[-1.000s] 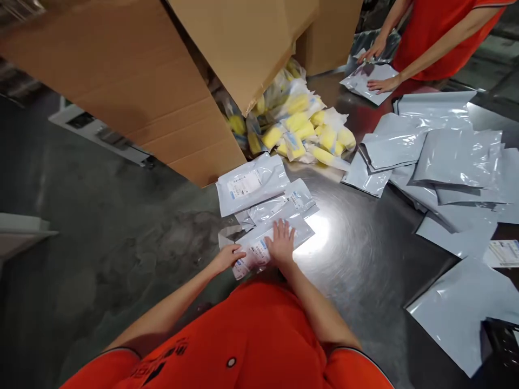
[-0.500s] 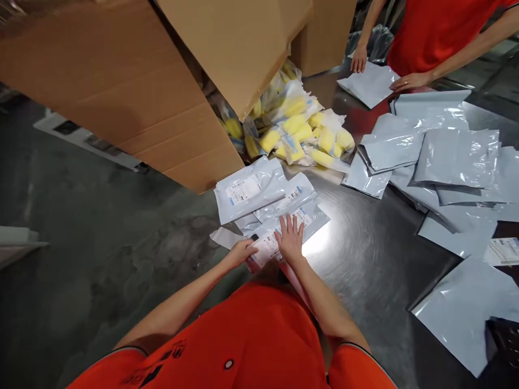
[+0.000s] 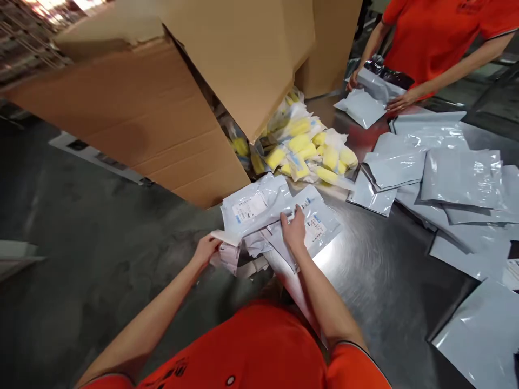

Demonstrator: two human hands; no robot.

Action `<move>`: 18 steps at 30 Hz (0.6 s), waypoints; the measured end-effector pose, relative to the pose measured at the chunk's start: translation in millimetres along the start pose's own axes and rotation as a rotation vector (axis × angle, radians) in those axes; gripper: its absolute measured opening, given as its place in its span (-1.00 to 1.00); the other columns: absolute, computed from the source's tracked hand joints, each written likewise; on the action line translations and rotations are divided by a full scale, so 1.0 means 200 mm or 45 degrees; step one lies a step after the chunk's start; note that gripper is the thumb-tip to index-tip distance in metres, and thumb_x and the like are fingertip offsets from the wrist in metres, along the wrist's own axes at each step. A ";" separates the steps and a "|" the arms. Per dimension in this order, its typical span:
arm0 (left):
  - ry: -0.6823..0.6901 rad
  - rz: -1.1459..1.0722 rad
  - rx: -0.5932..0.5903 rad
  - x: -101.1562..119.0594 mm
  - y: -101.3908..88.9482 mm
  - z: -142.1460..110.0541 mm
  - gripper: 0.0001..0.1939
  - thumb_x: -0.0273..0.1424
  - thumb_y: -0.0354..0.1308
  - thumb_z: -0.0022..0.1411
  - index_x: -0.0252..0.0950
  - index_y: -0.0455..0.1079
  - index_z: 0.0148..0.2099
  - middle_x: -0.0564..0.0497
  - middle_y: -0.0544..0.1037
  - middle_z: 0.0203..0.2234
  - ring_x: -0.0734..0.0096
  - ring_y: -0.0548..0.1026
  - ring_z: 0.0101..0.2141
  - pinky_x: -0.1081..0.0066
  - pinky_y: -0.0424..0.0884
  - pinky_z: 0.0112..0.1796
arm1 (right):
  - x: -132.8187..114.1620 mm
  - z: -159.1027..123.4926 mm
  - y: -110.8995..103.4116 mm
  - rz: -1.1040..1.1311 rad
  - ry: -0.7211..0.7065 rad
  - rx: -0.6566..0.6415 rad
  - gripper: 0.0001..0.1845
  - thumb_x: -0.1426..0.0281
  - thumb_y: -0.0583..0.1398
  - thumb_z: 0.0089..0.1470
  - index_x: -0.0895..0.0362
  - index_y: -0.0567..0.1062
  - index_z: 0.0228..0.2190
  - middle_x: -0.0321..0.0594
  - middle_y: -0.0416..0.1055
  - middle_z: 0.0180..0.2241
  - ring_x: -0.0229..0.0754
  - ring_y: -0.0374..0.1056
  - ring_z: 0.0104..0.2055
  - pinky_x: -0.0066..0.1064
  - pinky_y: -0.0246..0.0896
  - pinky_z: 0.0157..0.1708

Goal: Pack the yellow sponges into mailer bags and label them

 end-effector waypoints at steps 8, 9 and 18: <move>0.010 -0.080 -0.213 0.06 0.31 0.14 -0.60 -0.08 0.31 -0.18 -0.32 0.46 -0.42 0.09 0.46 -0.58 0.45 0.34 -0.54 0.50 0.20 -0.52 | 0.05 0.44 -0.18 0.014 0.011 0.029 -0.38 0.24 0.11 0.17 0.28 0.30 0.19 0.13 0.39 0.11 0.07 0.33 0.08 -0.14 0.19 0.13; -0.005 -0.087 -0.233 0.05 0.33 0.13 -0.60 -0.09 0.33 -0.19 -0.33 0.45 -0.42 0.08 0.46 -0.59 0.45 0.35 -0.55 0.49 0.21 -0.53 | 0.14 0.43 -0.26 -0.078 0.019 0.069 -0.34 0.21 0.13 0.18 0.29 0.28 0.22 0.17 0.32 0.17 0.11 0.27 0.16 -0.10 0.14 0.17; -0.073 -0.253 -0.107 -0.09 0.37 0.06 -0.63 -0.13 0.34 0.10 -0.36 0.45 -0.28 0.00 0.54 -0.41 0.42 0.47 -0.43 0.46 0.39 -0.45 | 0.56 0.32 -0.43 -0.370 -0.022 -0.276 -0.07 0.06 0.23 0.13 0.18 0.07 0.37 0.13 -0.07 0.41 0.21 0.08 0.34 -0.06 0.07 0.24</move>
Point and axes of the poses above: each hand's wrist, its own z-axis towards the middle knuckle, its own y-axis out of the palm, x = y × z, the point moved 2 cm from there along z, towards the middle knuckle
